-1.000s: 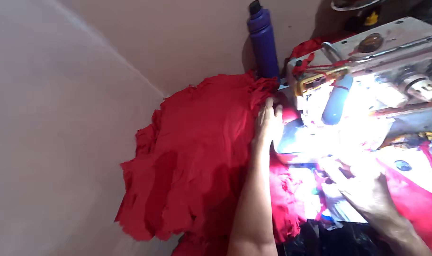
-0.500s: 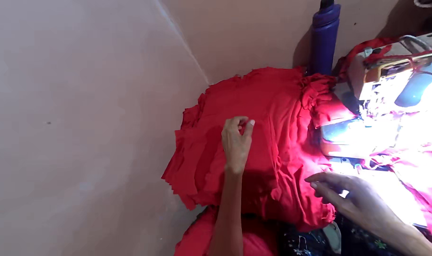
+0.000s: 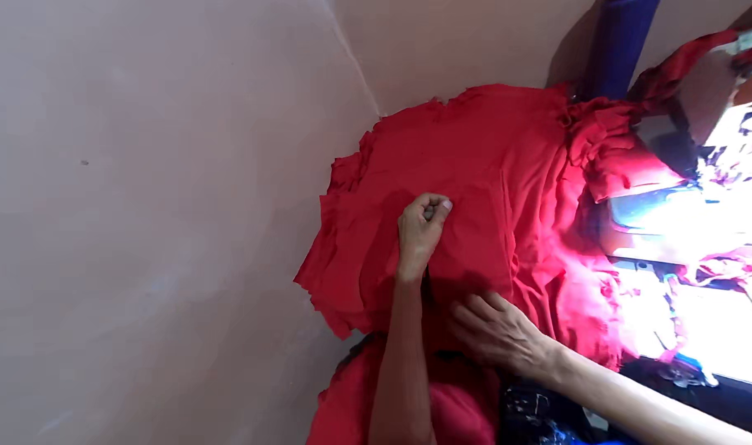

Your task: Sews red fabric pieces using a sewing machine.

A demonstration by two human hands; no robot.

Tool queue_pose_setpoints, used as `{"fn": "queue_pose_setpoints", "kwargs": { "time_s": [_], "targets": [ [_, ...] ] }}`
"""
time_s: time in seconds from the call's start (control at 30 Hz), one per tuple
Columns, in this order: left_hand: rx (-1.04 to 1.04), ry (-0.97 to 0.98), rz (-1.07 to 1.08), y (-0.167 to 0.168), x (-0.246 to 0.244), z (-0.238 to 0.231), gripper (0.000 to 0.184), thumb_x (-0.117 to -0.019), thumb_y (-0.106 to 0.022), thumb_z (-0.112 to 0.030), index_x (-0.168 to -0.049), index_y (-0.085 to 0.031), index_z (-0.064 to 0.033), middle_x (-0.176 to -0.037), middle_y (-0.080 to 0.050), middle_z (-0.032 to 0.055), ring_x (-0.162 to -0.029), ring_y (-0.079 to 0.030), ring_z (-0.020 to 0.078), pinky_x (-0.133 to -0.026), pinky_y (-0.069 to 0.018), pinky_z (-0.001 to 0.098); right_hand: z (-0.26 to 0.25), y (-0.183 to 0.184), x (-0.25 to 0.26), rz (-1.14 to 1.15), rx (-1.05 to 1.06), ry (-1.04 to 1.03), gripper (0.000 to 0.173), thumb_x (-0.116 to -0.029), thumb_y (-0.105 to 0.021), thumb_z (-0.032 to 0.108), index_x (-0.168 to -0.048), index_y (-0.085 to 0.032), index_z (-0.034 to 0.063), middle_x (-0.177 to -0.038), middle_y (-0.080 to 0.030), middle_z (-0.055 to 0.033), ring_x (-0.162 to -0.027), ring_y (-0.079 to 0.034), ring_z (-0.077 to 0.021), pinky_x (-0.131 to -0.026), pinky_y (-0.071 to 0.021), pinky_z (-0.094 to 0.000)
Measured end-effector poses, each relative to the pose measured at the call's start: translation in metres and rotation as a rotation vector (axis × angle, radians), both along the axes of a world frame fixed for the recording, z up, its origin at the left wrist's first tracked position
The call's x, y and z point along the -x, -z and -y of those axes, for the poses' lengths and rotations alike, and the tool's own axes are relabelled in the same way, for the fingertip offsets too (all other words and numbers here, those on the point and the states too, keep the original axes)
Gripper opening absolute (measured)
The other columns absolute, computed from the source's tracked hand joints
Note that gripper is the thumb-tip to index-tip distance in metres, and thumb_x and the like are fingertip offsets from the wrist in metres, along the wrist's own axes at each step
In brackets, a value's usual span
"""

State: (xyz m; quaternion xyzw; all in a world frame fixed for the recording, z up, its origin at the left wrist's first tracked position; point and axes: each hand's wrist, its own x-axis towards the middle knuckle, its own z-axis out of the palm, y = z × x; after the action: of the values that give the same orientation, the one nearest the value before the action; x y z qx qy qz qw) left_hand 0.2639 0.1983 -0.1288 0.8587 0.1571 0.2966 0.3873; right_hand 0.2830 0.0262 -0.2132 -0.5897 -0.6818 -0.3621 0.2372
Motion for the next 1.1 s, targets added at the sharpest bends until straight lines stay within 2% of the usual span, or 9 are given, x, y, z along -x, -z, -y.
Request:
{"fn": "queue_pose_setpoints", "kwargs": {
  "time_s": [0.07, 0.13, 0.5, 0.7, 0.77, 0.87, 0.9, 1.0, 1.1],
  "targets": [
    [0.118, -0.035, -0.028, -0.002, -0.004, -0.008, 0.023, -0.1078, -0.05, -0.023, -0.115, -0.06, -0.0031, -0.086, -0.062, 0.0073, -0.071, -0.055, 0.0123, -0.066, -0.0465, 0.0319, -0.016, 0.017, -0.011, 0.13, -0.036, 0.08, 0.028, -0.0995, -0.047, -0.003, -0.115, -0.068, 0.0068, -0.109, -0.07, -0.0085, -0.091, -0.065, -0.0248, -0.072, -0.0482, -0.0367],
    [0.27, -0.08, 0.0, -0.003, -0.014, -0.015, 0.021, -0.1077, -0.049, -0.018, -0.114, -0.059, -0.0003, -0.086, -0.058, 0.0034, -0.076, -0.054, 0.0073, -0.072, -0.0467, 0.0277, -0.023, 0.027, -0.019, 0.152, -0.108, 0.054, 0.027, -0.1014, -0.046, -0.002, -0.115, -0.068, 0.0058, -0.106, -0.071, -0.0081, -0.088, -0.064, -0.0235, -0.074, -0.0484, -0.0345],
    [0.451, -0.11, 0.074, -0.004, -0.02, -0.01, 0.016, -0.1072, -0.05, -0.015, -0.11, -0.059, -0.0017, -0.087, -0.057, 0.0014, -0.077, -0.054, 0.0054, -0.073, -0.047, 0.0242, -0.005, 0.01, -0.017, -0.225, -0.077, -0.191, 0.022, -0.0973, -0.051, 0.002, -0.082, -0.067, 0.0051, -0.08, -0.068, -0.0103, -0.08, -0.067, -0.0279, -0.075, -0.053, -0.0369],
    [0.452, -0.106, 0.091, 0.0, -0.013, -0.009, 0.019, -0.108, -0.05, -0.018, -0.114, -0.059, -0.0022, -0.092, -0.059, 0.0036, -0.079, -0.055, 0.0066, -0.073, -0.0477, 0.0253, 0.011, 0.004, -0.012, -0.363, 0.134, -0.171, 0.023, -0.0968, -0.052, 0.002, -0.095, -0.075, 0.0026, -0.101, -0.075, -0.0118, -0.094, -0.071, -0.0305, -0.082, -0.0567, -0.0413],
    [0.474, -0.115, 0.102, 0.0, -0.015, -0.009, 0.019, -0.1078, -0.05, -0.017, -0.114, -0.059, -0.0009, -0.092, -0.059, 0.0038, -0.08, -0.056, 0.0069, -0.075, -0.0484, 0.0253, 0.017, 0.0, -0.01, -0.414, 0.113, -0.153, 0.021, -0.0946, -0.054, 0.004, -0.087, -0.074, 0.0042, -0.095, -0.075, -0.011, -0.091, -0.071, -0.0307, -0.076, -0.0555, -0.0425],
    [0.381, -0.111, 0.059, 0.003, 0.0, 0.002, 0.029, -0.1088, -0.048, -0.031, -0.123, -0.058, -0.0085, -0.105, -0.062, 0.0059, -0.086, -0.057, 0.0096, -0.077, -0.0482, 0.0295, 0.021, -0.008, -0.007, -0.51, 0.112, -0.168, 0.014, -0.0859, -0.057, 0.007, -0.077, -0.069, 0.0049, -0.083, -0.07, -0.0118, -0.081, -0.068, -0.0326, -0.068, -0.0501, -0.0448],
    [0.345, -0.115, 0.069, 0.003, 0.001, 0.004, 0.029, -0.1089, -0.047, -0.032, -0.123, -0.058, -0.0092, -0.102, -0.061, 0.0053, -0.083, -0.056, 0.0087, -0.074, -0.0478, 0.0284, 0.022, -0.012, -0.007, -0.56, 0.14, -0.195, 0.012, -0.084, -0.06, 0.007, -0.078, -0.071, 0.005, -0.086, -0.071, -0.0114, -0.083, -0.068, -0.0328, -0.069, -0.0502, -0.0457],
    [0.214, -0.075, 0.108, -0.007, 0.004, 0.012, 0.028, -0.1103, -0.043, -0.03, -0.122, -0.055, -0.0073, -0.097, -0.059, 0.0055, -0.078, -0.054, 0.0073, -0.07, -0.0464, 0.0263, 0.03, -0.027, -0.01, -0.638, 0.19, -0.258, 0.021, -0.0952, -0.058, 0.014, -0.093, -0.079, 0.0088, -0.105, -0.076, -0.0078, -0.098, -0.07, -0.0289, -0.08, -0.0538, -0.0456],
    [0.157, 0.043, 0.135, -0.021, 0.016, 0.033, 0.023, -0.1092, -0.046, -0.033, -0.117, -0.055, -0.0133, -0.083, -0.056, -0.0003, -0.062, -0.051, 0.0032, -0.055, -0.0431, 0.0195, 0.043, -0.053, -0.02, -0.767, 0.063, -0.271, 0.026, -0.101, -0.051, 0.013, -0.102, -0.076, 0.0059, -0.1, -0.075, -0.0059, -0.097, -0.07, -0.0157, -0.086, -0.055, -0.035]
  ]
}}
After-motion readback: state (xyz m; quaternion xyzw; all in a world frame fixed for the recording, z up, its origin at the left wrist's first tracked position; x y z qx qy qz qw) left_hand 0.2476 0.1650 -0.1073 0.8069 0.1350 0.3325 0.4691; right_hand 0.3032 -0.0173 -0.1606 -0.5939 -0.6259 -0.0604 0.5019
